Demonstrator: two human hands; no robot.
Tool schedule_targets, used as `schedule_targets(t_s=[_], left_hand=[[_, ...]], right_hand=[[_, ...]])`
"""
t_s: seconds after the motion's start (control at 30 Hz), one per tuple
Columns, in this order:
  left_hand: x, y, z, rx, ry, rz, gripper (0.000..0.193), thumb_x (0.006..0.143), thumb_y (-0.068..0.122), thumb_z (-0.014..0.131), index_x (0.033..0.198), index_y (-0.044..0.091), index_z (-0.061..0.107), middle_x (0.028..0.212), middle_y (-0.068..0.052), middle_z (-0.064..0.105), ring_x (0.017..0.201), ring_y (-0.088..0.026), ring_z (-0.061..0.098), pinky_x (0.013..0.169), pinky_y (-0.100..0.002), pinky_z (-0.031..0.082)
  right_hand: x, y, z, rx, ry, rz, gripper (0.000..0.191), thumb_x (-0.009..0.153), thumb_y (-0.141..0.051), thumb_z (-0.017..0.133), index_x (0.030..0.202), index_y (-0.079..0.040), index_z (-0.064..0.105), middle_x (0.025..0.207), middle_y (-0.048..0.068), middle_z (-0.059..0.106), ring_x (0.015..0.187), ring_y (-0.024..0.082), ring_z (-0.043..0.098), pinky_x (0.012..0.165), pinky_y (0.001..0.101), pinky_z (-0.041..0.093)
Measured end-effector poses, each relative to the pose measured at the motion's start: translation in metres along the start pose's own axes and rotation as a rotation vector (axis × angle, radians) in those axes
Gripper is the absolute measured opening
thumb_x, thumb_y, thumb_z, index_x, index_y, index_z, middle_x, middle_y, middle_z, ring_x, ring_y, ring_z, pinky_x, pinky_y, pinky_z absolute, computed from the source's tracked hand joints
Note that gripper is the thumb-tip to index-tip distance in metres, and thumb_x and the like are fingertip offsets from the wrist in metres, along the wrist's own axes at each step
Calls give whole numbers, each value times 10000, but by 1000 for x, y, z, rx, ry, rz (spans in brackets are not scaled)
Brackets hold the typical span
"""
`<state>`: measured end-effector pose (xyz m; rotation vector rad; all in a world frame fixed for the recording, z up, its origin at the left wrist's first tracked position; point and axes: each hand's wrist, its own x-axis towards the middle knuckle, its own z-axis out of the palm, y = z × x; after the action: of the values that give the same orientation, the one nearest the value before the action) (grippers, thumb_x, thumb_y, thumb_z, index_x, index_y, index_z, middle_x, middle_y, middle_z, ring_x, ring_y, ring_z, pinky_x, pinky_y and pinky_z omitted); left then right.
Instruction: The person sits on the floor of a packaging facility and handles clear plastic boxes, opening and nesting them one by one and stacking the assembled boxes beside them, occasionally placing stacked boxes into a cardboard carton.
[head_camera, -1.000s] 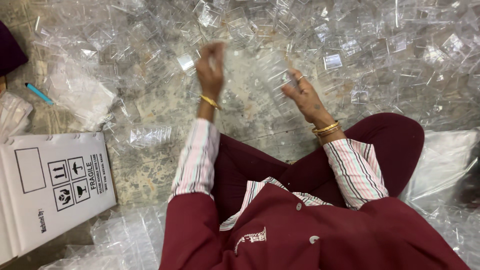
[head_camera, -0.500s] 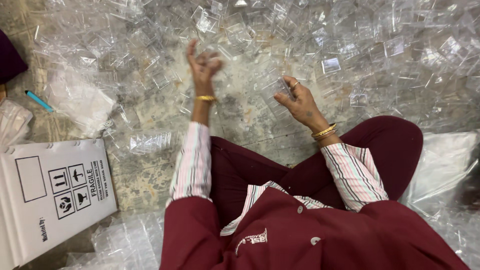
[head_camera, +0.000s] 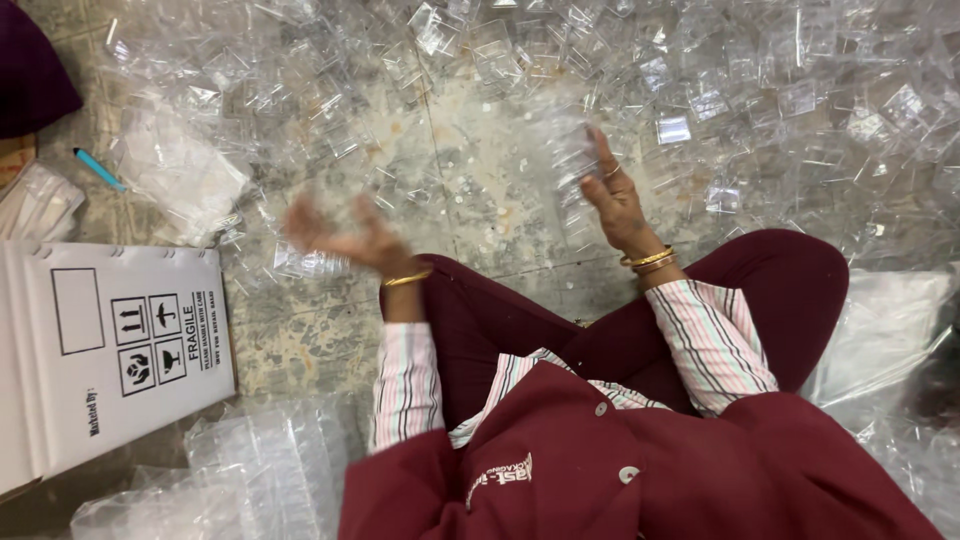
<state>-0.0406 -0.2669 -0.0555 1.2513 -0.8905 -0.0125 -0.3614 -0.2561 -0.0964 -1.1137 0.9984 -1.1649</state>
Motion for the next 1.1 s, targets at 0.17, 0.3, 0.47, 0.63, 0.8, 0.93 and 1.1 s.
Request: schedule_targets(t_s=[0.17,0.3,0.47,0.63,0.8,0.93,1.1], left_hand=[[32,-53,-90,387,42,56,1273,797,257,985,1541,3,-17,1575,-274,139,1464,-419,248,1232,-559,189],[29,-79,-101,192,-243,-395,1078,777,160,928,1568,77,201,1585,-225,296,1454,-391,377,1193,-530,357],[21,-88,-99,-12,-370,-419,1017,839,108,898,1563,71,184,1575,-214,379,1399,-328,499,1136,-433,485],[30,-77,-92,83,-402,-503,1047,885,110,848,1597,106,81,1572,-192,363,1406,-340,511,1008,-458,575],[50,-12,-61,-660,-655,-724,1033,925,115,742,1617,234,-16,1455,-182,552,1282,-394,598,950,-501,605],[34,65,-35,-727,-936,-769,960,929,70,762,1649,99,127,1434,-204,553,1359,-410,579,1021,-521,582],[25,122,-26,-474,-1260,-261,1247,845,86,866,1646,242,-76,1677,-158,249,1525,-374,299,1213,-516,377]], right_hand=[[2,-3,3,-77,-98,-177,653,1117,-281,536,1677,-192,211,1760,30,227,1612,182,233,1315,376,221],[1,-6,5,-69,-107,-193,647,1122,-278,532,1676,-183,213,1761,27,228,1613,184,242,1316,373,219],[-3,-5,4,-133,-85,-206,659,1110,-249,539,1677,-159,216,1759,59,228,1605,187,246,1309,357,221],[-8,-4,9,-274,-138,-301,685,1076,-201,616,1664,-147,266,1698,95,324,1567,207,305,1284,357,262],[-17,-11,16,-657,-212,-584,743,973,-206,749,1620,-199,383,1502,135,509,1372,317,534,1153,404,458],[-25,-16,28,-764,-257,-656,804,904,-298,809,1594,-239,400,1431,171,521,1162,336,652,957,413,573],[-36,-27,32,-700,-195,-771,822,918,-381,799,1603,-237,368,1454,182,523,1193,339,668,940,415,611]])
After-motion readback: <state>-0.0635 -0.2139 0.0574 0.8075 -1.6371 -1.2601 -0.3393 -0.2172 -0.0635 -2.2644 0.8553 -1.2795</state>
